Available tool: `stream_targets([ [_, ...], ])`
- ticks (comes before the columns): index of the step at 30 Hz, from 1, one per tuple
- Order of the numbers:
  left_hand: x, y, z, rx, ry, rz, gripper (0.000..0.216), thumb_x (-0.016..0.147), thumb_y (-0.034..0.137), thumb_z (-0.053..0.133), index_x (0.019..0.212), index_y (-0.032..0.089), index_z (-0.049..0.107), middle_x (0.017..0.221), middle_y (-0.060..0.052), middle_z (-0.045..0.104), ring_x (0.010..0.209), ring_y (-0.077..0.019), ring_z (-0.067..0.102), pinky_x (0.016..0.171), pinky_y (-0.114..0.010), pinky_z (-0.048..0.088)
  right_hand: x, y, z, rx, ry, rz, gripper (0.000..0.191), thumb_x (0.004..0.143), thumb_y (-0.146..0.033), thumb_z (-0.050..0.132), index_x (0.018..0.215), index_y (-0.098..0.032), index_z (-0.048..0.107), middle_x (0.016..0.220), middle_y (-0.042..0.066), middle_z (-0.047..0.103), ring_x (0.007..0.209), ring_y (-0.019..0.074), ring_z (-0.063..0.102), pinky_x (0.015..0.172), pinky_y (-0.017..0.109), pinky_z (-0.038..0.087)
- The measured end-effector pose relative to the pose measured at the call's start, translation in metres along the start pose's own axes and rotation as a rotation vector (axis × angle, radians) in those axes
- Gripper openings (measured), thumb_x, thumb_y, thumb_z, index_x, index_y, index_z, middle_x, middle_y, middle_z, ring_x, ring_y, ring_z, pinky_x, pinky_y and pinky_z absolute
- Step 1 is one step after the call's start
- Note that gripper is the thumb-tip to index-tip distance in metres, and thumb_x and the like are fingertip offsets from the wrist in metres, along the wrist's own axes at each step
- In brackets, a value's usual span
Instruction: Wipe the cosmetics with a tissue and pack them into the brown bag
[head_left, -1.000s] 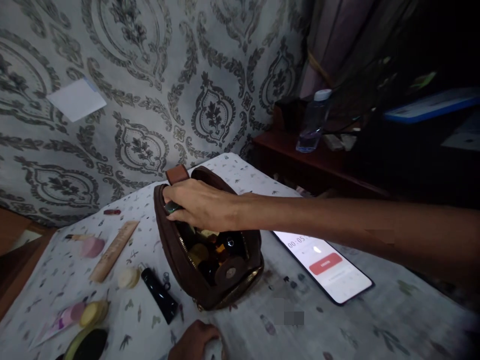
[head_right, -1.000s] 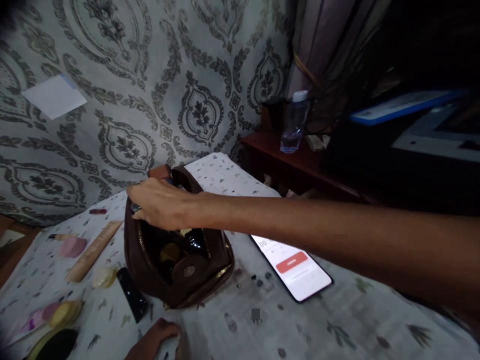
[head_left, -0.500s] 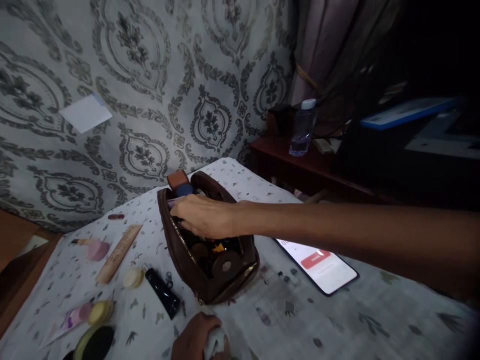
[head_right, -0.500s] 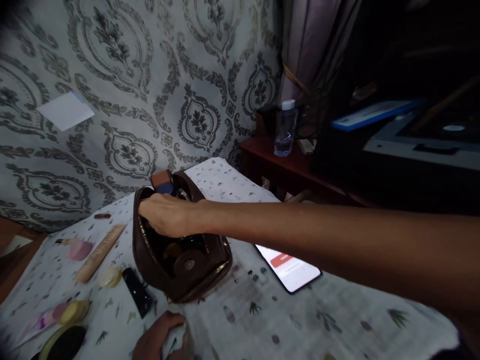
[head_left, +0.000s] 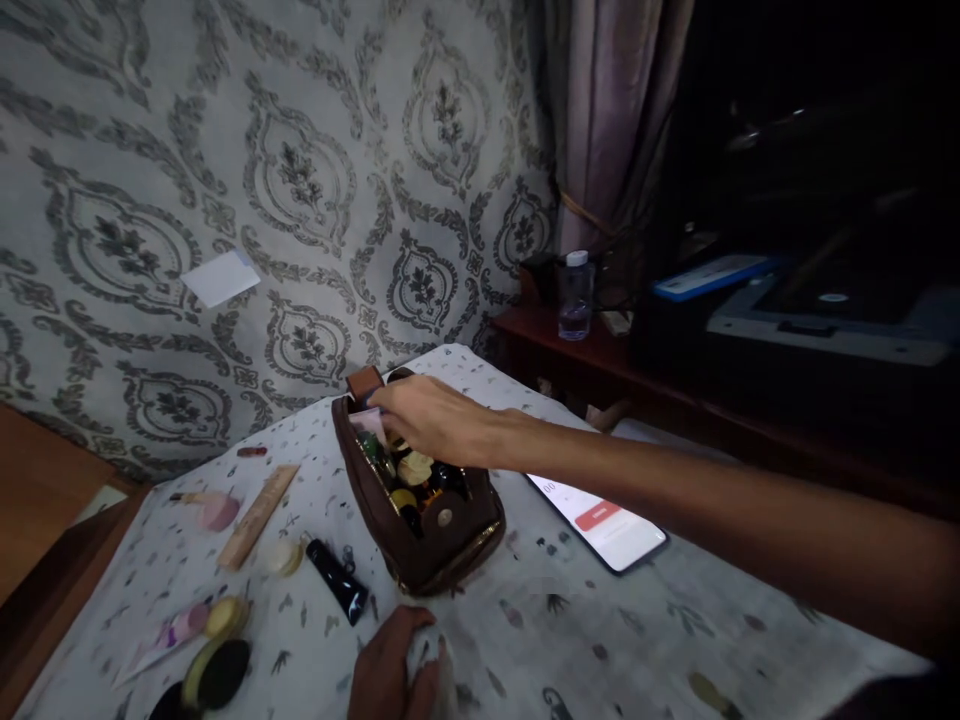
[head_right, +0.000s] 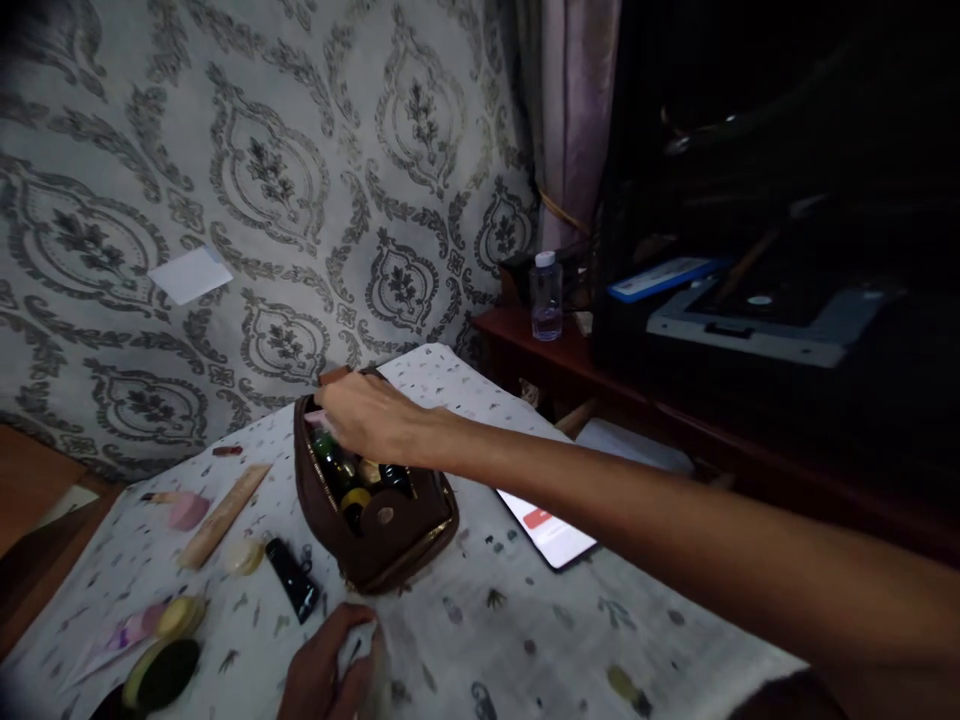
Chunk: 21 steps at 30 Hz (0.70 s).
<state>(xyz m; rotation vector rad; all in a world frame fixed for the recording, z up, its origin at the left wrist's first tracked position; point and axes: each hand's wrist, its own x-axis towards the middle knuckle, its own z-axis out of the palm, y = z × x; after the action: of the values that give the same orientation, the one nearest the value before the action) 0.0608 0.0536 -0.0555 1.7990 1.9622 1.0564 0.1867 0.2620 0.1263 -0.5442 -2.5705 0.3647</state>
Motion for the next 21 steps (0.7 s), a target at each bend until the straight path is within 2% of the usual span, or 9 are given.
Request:
stream_targets([
  [3,0.001,0.012,-0.009,-0.031,-0.045,-0.062,0.026,0.088,0.036,0.047,0.096,0.019,0.066,0.086,-0.007,0.071,0.080,-0.0224,0.066,0.077,-0.031,0.052,-0.026,-0.015,0.003,0.139,0.167,-0.066,0.021,0.094,-0.014,0.047,0.098,-0.014,0.068,0.094,0.010,0.071,0.087,0.0194,0.066,0.078,0.028,0.045],
  [6,0.001,0.022,-0.024,-0.065,-0.085,-0.044,0.021,0.087,0.030,0.046,0.091,0.018,0.064,0.081,-0.005,0.069,0.076,-0.0200,0.064,0.071,-0.028,0.049,-0.055,-0.036,0.019,0.316,0.215,-0.172,0.022,0.096,-0.018,0.046,0.098,-0.015,0.068,0.092,0.008,0.071,0.086,0.0178,0.065,0.079,0.027,0.045],
  [10,-0.011,0.024,-0.050,-0.052,-0.003,-0.113,0.022,0.091,0.032,0.046,0.092,0.018,0.062,0.081,-0.003,0.066,0.078,-0.0190,0.062,0.073,-0.027,0.048,-0.084,-0.065,0.063,0.544,0.077,-0.181,0.024,0.097,-0.020,0.045,0.094,-0.014,0.068,0.084,0.006,0.070,0.076,0.0148,0.063,0.071,0.025,0.046],
  [13,-0.027,0.018,-0.069,-0.070,0.097,-0.235,0.030,0.093,0.044,0.046,0.094,0.018,0.061,0.077,0.000,0.062,0.073,-0.0181,0.058,0.069,-0.026,0.046,-0.087,-0.086,0.108,0.672,-0.005,-0.034,0.022,0.095,-0.016,0.046,0.098,-0.013,0.067,0.085,0.005,0.069,0.076,0.0145,0.063,0.071,0.024,0.048],
  [15,-0.037,0.013,-0.081,-0.113,0.154,-0.296,0.037,0.095,0.049,0.041,0.087,0.019,0.060,0.072,0.001,0.057,0.069,-0.0169,0.054,0.065,-0.024,0.044,-0.081,-0.098,0.136,0.615,-0.044,0.071,0.020,0.092,-0.011,0.048,0.102,-0.011,0.066,0.095,0.009,0.068,0.085,0.0170,0.063,0.079,0.028,0.049],
  [17,-0.044,0.007,-0.091,-0.154,0.220,-0.321,0.043,0.095,0.053,0.038,0.077,0.019,0.056,0.069,0.001,0.053,0.069,-0.0165,0.051,0.065,-0.024,0.042,-0.070,-0.110,0.158,0.456,-0.088,0.112,0.025,0.088,-0.014,0.055,0.112,-0.011,0.062,0.113,0.014,0.064,0.106,0.0231,0.058,0.093,0.034,0.046],
  [19,-0.049,0.002,-0.098,-0.159,0.276,-0.336,0.044,0.093,0.056,0.041,0.070,0.019,0.052,0.067,0.002,0.050,0.067,-0.0159,0.049,0.064,-0.024,0.041,-0.057,-0.119,0.174,0.295,-0.120,0.165,0.034,0.087,-0.018,0.059,0.120,-0.012,0.058,0.125,0.016,0.057,0.116,0.0279,0.051,0.100,0.039,0.042],
  [21,-0.052,-0.002,-0.103,-0.141,0.299,-0.338,0.043,0.089,0.058,0.046,0.072,0.019,0.052,0.068,0.002,0.049,0.066,-0.0155,0.048,0.062,-0.023,0.040,-0.044,-0.126,0.184,0.198,-0.130,0.223,0.041,0.085,-0.019,0.060,0.126,-0.012,0.054,0.128,0.017,0.054,0.119,0.0310,0.048,0.103,0.042,0.039],
])
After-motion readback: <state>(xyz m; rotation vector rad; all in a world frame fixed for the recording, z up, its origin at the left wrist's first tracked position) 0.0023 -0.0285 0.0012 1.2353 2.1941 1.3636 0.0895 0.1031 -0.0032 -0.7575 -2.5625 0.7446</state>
